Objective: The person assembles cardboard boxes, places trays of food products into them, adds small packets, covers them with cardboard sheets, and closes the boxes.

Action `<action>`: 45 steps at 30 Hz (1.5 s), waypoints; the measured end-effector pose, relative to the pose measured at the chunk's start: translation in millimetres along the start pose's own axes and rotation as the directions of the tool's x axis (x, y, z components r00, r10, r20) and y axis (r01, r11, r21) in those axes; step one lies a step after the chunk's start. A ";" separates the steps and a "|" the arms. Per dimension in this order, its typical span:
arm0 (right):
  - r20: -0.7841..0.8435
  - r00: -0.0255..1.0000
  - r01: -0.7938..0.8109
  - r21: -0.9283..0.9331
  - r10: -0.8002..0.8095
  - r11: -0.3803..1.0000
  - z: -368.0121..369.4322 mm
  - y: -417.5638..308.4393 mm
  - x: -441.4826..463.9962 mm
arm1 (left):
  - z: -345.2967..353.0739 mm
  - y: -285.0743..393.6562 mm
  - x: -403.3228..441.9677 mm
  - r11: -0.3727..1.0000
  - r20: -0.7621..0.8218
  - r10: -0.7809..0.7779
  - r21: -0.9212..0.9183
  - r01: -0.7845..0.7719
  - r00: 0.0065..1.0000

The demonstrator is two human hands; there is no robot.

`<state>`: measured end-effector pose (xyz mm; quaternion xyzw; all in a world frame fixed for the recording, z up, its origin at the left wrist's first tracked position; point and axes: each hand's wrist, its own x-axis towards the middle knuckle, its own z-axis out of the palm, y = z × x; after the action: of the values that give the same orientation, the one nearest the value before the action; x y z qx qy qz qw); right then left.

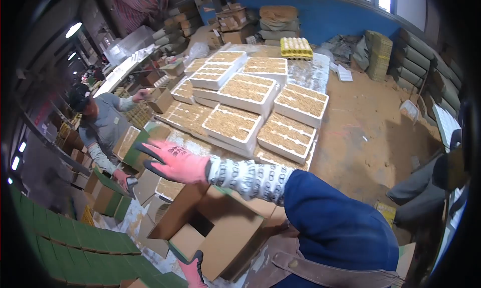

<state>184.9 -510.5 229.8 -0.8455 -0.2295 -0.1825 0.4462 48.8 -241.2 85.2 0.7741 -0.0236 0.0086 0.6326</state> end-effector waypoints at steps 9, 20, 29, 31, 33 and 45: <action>0.472 0.413 -0.420 -0.661 0.779 0.622 -38.4 -1.3 -115.3 | 33.2 61.1 -23.5 0.764 0.051 -0.534 -0.399 0.507 0.844; 0.357 0.926 -0.008 -0.307 0.123 0.952 -15.4 120.3 -245.6 | -15.5 46.4 23.2 0.868 -0.094 -0.241 0.425 0.258 0.966; -0.373 0.092 -0.485 0.793 0.923 0.369 -285.1 335.0 -327.7 | -47.8 -17.0 41.0 0.678 0.244 0.115 0.689 -0.255 0.963; -0.429 0.331 -0.695 0.491 0.840 0.525 -271.3 325.4 -334.5 | -48.9 -12.0 34.5 0.356 0.353 0.286 0.824 -0.440 0.891; -0.427 0.089 -0.477 0.775 0.900 0.415 -254.1 304.9 -320.6 | -32.0 10.3 32.1 0.911 0.044 -0.079 0.409 0.054 0.996; -0.262 0.895 -0.386 -0.048 0.361 0.921 -126.9 54.9 -245.4 | -25.7 2.4 45.3 0.819 -0.035 -0.105 0.564 0.107 0.994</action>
<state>-1.2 -699.4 135.0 -0.8653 0.0040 -0.2087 0.4557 94.3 -217.6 94.6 0.9265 0.0239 -0.0189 0.3750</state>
